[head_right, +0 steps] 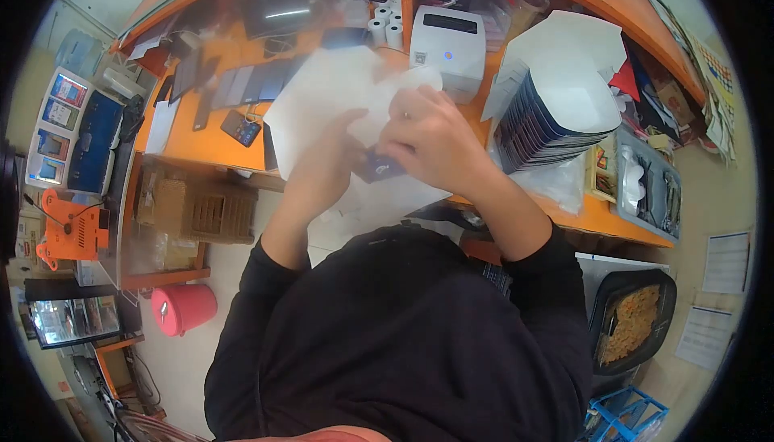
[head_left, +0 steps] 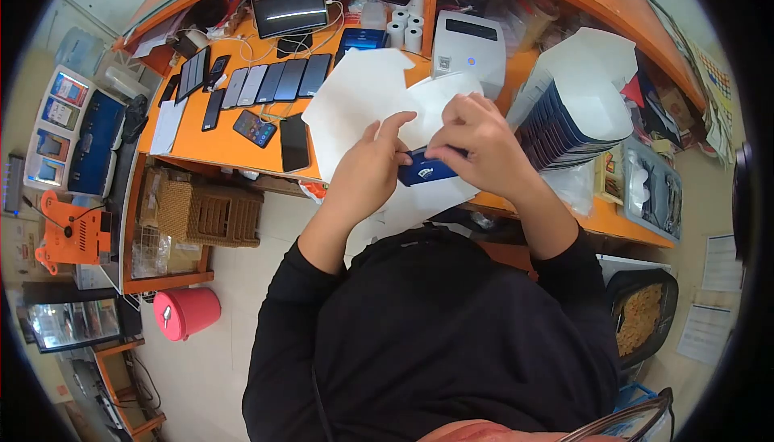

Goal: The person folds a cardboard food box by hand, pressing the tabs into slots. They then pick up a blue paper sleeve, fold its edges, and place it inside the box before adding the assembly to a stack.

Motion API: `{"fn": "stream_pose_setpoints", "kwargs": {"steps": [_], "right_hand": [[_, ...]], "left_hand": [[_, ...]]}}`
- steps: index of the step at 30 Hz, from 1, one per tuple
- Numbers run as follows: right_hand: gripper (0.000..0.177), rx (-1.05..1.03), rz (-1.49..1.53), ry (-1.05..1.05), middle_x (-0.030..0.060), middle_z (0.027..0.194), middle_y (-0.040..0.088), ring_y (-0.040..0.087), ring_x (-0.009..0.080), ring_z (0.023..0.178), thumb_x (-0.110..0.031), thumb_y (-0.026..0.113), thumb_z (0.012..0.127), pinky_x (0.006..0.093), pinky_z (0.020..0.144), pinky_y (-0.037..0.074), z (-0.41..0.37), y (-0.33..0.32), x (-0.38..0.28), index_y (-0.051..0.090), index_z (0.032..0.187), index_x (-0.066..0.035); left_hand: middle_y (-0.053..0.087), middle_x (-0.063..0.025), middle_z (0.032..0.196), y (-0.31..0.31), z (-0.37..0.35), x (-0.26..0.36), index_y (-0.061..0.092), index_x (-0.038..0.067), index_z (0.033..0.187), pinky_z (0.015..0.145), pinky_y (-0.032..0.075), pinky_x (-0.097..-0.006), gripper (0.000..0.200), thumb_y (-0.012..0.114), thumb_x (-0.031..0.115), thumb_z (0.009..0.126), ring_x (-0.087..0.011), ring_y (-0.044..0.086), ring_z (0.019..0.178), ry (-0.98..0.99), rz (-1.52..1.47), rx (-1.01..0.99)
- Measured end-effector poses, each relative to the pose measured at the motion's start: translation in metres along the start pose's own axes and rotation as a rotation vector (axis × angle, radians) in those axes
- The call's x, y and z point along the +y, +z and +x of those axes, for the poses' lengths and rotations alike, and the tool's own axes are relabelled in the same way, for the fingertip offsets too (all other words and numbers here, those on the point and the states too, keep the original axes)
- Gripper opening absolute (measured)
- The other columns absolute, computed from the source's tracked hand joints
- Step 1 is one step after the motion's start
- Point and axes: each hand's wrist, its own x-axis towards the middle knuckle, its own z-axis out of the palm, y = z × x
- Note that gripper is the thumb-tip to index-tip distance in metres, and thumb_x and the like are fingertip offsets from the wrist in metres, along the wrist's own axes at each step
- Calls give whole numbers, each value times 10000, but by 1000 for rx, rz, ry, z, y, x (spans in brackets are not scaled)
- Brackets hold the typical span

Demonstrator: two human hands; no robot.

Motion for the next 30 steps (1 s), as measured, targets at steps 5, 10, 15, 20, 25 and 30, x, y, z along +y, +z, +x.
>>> {"fn": "stream_pose_setpoints", "kwargs": {"steps": [5, 10, 15, 20, 25, 30], "right_hand": [[215, -243, 44, 263, 116, 999, 659, 637, 342, 837, -208, 750, 811, 418, 745, 488, -5, 2, -6, 689, 982, -91], [434, -459, 291, 464, 148, 1083, 674, 674, 305, 873, -175, 676, 887, 388, 750, 518, 10, -9, -10, 553, 1289, -65], [320, 49, 588, 426, 49, 1053, 655, 597, 98, 919, -118, 599, 966, 257, 821, 486, 0, 4, -14, 561, 1264, -7], [303, 133, 904, 563, 66, 1056, 632, 561, 105, 938, -161, 518, 1003, 262, 833, 472, -15, 5, -21, 577, 1262, -14], [344, 147, 898, 567, 69, 1009, 634, 557, 83, 907, -247, 455, 1035, 262, 782, 462, -23, -27, -29, 589, 1229, 4], [257, 131, 652, 625, 52, 860, 664, 587, 78, 767, -212, 595, 971, 248, 680, 476, -39, -63, -43, 676, 1048, 20]], "left_hand": [[689, -89, 839, -18, 9, 19, 459, 105, 1338, 1145, 151, -622, 577, 645, 16, 799, -282, 651, 997, 128, 294, -64], [615, -134, 1163, -11, 0, 20, 466, 134, 1367, 1130, -47, -672, 647, 749, 247, 796, -310, 520, 1247, 438, 516, 411], [257, -299, 1487, 26, -9, 9, 214, 154, 1500, 1104, -65, -684, 1187, 841, 616, 604, -473, 226, 1423, 345, 131, 592], [270, -269, 1438, 43, 4, 20, 225, 184, 1446, 1096, -16, -700, 1103, 851, 477, 587, -447, 271, 1370, 309, 67, 491], [393, -134, 1275, 53, 31, 48, 399, 243, 1352, 1078, 240, -630, 883, 834, 399, 599, -387, 351, 1259, 603, 95, 658], [410, -218, 1304, 78, 43, 64, 295, 264, 1436, 944, 376, -532, 959, 827, 408, 652, -396, 429, 1153, 713, 14, 802]]}}
